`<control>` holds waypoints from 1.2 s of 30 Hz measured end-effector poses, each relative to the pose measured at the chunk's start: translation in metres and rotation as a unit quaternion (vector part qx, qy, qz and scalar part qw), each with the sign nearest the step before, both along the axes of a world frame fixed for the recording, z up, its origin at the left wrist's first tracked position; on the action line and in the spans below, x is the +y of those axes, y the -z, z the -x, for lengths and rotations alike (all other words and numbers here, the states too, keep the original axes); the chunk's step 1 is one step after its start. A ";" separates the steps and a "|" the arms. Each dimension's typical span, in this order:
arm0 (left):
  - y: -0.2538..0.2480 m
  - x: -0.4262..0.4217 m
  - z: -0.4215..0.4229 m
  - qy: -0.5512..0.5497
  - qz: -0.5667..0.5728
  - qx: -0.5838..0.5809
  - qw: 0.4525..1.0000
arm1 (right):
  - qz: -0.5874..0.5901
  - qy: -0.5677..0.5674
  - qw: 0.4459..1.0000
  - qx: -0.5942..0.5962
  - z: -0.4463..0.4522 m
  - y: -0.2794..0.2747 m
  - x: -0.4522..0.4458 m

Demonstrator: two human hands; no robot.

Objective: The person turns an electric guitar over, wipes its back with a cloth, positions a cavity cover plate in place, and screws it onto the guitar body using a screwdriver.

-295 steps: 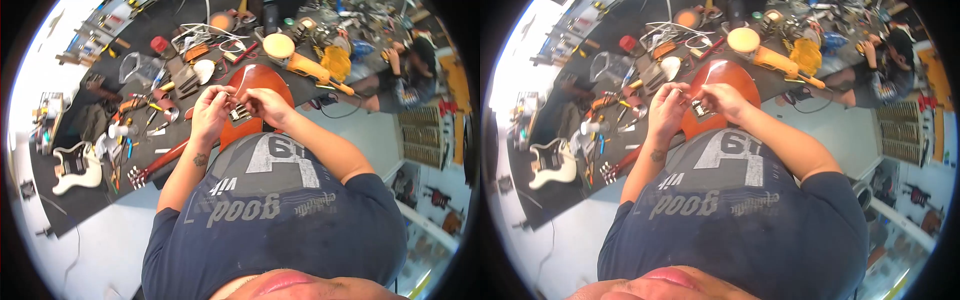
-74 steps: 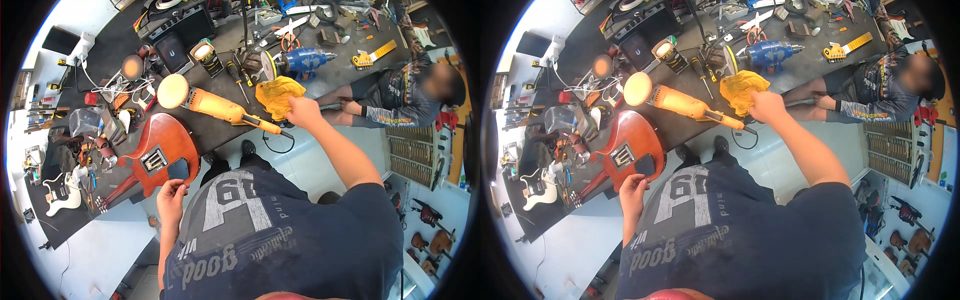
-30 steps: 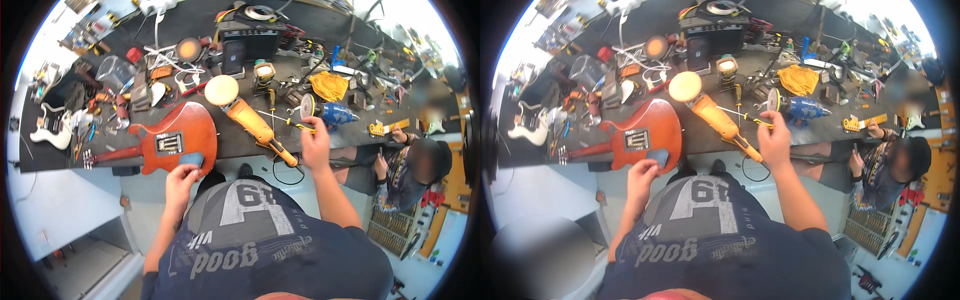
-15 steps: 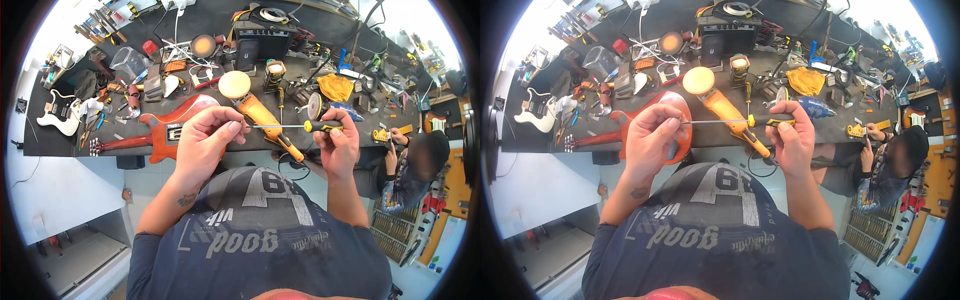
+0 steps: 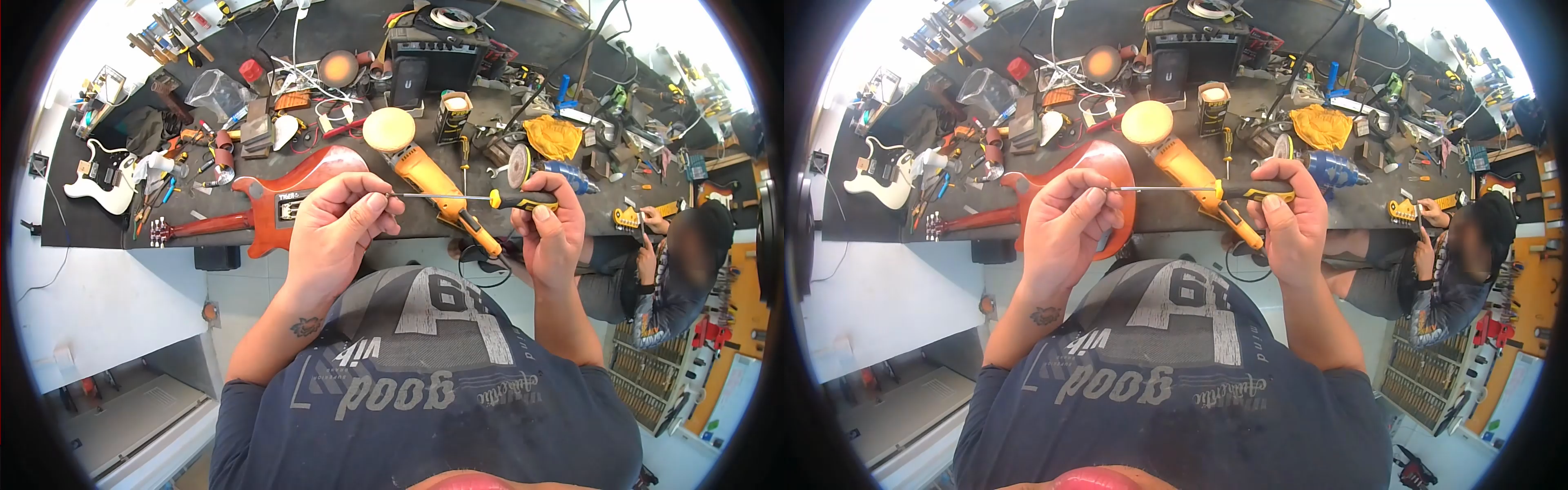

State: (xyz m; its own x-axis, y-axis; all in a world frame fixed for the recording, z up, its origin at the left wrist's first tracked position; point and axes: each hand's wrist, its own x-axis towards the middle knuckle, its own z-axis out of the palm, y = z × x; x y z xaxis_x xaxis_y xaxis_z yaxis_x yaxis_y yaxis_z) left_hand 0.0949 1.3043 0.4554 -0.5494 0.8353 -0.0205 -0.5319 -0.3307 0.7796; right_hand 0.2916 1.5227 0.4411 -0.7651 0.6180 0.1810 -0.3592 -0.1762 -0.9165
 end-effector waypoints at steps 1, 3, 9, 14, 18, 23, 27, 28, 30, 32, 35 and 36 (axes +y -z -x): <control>0.000 -0.001 -0.001 0.000 -0.003 -0.006 1.000 | -0.001 0.003 1.000 -0.002 0.000 -0.001 -0.002; 0.001 -0.003 -0.002 0.002 -0.006 -0.015 1.000 | -0.005 0.008 1.000 -0.005 -0.001 -0.002 -0.005; 0.003 -0.006 -0.007 -0.005 0.013 -0.015 1.000 | -0.050 0.019 0.998 -0.027 -0.007 -0.004 -0.013; 0.002 -0.007 -0.012 -0.071 0.108 0.134 0.983 | -0.180 0.049 0.981 -0.055 -0.017 -0.014 -0.021; 0.005 -0.006 -0.013 -0.089 0.090 0.153 0.980 | -0.234 0.036 0.970 -0.055 -0.021 -0.024 -0.022; 0.009 -0.005 -0.015 -0.083 0.071 0.165 0.980 | -0.200 0.005 0.975 -0.099 -0.027 -0.025 -0.016; 0.007 -0.006 -0.022 -0.119 0.155 0.189 0.962 | -0.321 0.040 0.933 -0.157 -0.027 -0.032 -0.015; 0.008 -0.003 -0.025 -0.140 0.145 0.175 0.964 | -0.300 0.033 0.940 -0.161 -0.026 -0.032 -0.015; 0.013 -0.003 -0.022 -0.133 0.144 0.165 0.967 | -0.337 0.019 0.925 -0.174 -0.026 -0.025 -0.011; 0.023 0.004 -0.017 -0.101 0.117 0.129 0.980 | -0.334 0.020 0.929 -0.155 -0.022 -0.015 -0.014; 0.037 -0.006 -0.006 -0.076 0.125 0.110 0.983 | -0.305 -0.008 0.938 -0.166 -0.025 -0.021 -0.018; 0.040 -0.006 -0.005 -0.066 0.132 0.107 0.983 | -0.307 0.008 0.939 -0.154 -0.025 -0.016 -0.019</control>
State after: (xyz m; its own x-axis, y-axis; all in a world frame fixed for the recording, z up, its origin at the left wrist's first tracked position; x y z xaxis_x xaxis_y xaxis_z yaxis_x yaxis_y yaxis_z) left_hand 0.0997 1.2984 0.4155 -0.6678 0.7377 -0.0993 -0.3126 -0.1570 0.9368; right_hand 0.3162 1.5040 0.4573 -0.8314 0.4808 0.2785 -0.0587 0.4225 -0.9045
